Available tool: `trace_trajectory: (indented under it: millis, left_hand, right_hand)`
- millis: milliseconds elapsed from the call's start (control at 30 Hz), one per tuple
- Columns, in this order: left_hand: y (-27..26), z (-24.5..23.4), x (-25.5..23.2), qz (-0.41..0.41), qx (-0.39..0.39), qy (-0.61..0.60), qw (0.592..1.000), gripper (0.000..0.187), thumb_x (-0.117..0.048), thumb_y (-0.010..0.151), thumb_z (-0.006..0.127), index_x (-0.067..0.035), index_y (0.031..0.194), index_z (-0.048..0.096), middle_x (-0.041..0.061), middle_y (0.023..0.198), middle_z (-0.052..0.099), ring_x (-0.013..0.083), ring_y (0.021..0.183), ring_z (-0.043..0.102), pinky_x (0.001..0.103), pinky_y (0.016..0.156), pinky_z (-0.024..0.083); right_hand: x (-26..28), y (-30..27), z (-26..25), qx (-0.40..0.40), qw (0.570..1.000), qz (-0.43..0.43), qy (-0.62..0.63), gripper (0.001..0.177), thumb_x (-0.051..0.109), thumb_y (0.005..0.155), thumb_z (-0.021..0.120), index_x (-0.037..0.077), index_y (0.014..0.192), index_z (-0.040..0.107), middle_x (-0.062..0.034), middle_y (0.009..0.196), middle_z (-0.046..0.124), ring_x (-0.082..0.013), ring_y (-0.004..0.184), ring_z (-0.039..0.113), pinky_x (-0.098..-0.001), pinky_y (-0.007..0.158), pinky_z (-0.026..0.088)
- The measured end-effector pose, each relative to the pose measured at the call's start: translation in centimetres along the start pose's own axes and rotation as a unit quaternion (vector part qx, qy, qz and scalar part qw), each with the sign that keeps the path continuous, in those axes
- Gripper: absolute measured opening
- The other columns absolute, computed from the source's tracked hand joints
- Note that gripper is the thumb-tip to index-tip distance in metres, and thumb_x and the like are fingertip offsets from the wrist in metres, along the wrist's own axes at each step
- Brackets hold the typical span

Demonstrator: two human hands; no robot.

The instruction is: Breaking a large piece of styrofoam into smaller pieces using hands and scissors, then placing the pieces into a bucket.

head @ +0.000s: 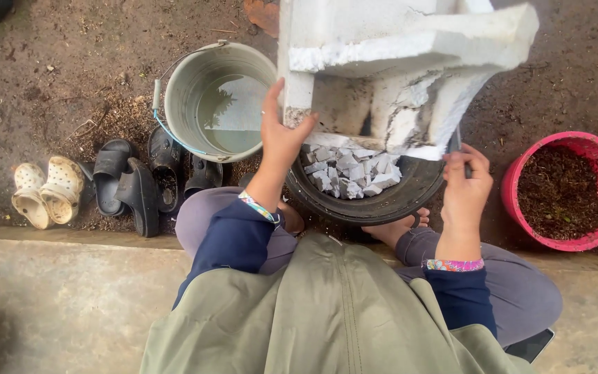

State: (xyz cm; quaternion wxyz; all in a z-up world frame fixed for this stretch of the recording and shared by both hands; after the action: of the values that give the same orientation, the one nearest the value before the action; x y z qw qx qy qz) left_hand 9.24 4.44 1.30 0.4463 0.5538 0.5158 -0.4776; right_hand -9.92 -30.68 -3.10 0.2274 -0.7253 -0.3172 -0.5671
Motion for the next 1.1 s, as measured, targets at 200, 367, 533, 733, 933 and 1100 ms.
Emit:
trace_trajectory:
  millis: [200,367,533,733,933,1100]
  left_hand:
    - [-3.3,5.0,4.6,-0.189,0.01,-0.104,0.977,0.092,-0.032,0.079,0.078,-0.007,0.154,0.032,0.013,0.146,0.054,0.0273,0.133,0.054,0.043,0.113,0.045]
    - [-6.1,6.6,7.6,-0.234,0.004,-0.158,0.959,0.089,-0.029,0.084,0.08,-0.005,0.153,0.03,0.02,0.147,0.045,0.0324,0.137,0.046,0.05,0.114,0.041]
    - [-9.6,8.8,10.5,-0.296,0.019,-0.253,0.921,0.089,-0.022,0.088,0.084,0.0,0.152,0.026,0.029,0.142,0.045,0.0383,0.132,0.05,0.056,0.107,0.048]
    - [-14.8,11.6,16.0,-0.461,0.12,-0.221,0.851,0.124,-0.046,0.086,0.086,-0.006,0.161,-0.004,0.031,0.162,0.007,0.0509,0.153,0.013,0.082,0.107,0.019]
    - [-13.9,11.1,13.0,-0.518,0.108,-0.253,0.81,0.114,-0.048,0.084,0.085,-0.007,0.158,0.008,0.034,0.155,0.015,0.0612,0.135,0.037,0.084,0.082,0.046]
    - [-13.3,11.0,13.3,-0.49,0.153,-0.264,0.816,0.105,-0.05,0.096,0.071,0.002,0.158,0.005,0.04,0.158,0.011,0.0663,0.135,0.033,0.08,0.089,0.046]
  right_hand:
    - [1.3,-1.3,1.4,0.067,0.989,-0.087,-0.098,0.041,0.052,0.099,0.07,0.012,0.101,0.078,-0.0092,0.121,0.057,-0.0212,0.134,0.051,-0.0392,0.11,0.042]
    - [0.9,-1.0,0.3,0.012,0.978,-0.15,-0.144,0.039,0.039,0.096,0.087,0.001,0.096,0.075,-0.0154,0.129,0.057,-0.0245,0.114,0.061,-0.0332,0.081,0.055]
    - [5.3,-1.4,-2.1,-0.057,0.943,-0.259,-0.2,0.045,0.035,0.094,0.096,0.001,0.084,0.068,-0.0171,0.137,0.057,-0.0381,0.12,0.061,-0.0461,0.103,0.05]
    - [8.5,-1.5,-3.7,-0.099,0.919,-0.29,-0.247,0.047,0.034,0.097,0.101,0.003,0.084,0.068,-0.0147,0.145,0.056,-0.0346,0.117,0.065,-0.0457,0.1,0.053]
    - [5.2,-0.9,0.1,-0.041,0.919,-0.296,-0.256,0.038,0.021,0.089,0.098,0.005,0.089,0.064,-0.0178,0.134,0.058,-0.0416,0.12,0.063,-0.0491,0.1,0.05]
    - [3.0,-0.2,2.7,-0.043,0.921,-0.277,-0.27,0.035,0.016,0.088,0.095,0.005,0.089,0.062,-0.0174,0.139,0.051,-0.0417,0.112,0.066,-0.0497,0.092,0.054]
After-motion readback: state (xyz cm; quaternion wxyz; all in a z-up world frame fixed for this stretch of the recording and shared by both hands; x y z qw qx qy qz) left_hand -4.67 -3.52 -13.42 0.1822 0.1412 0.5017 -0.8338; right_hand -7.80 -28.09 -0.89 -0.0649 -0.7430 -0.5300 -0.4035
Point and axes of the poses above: each hand's wrist, its own y-axis towards the middle knuckle, its own z-axis out of the palm, x = y × z, the point moved 8 cm from there along y, towards the middle knuckle
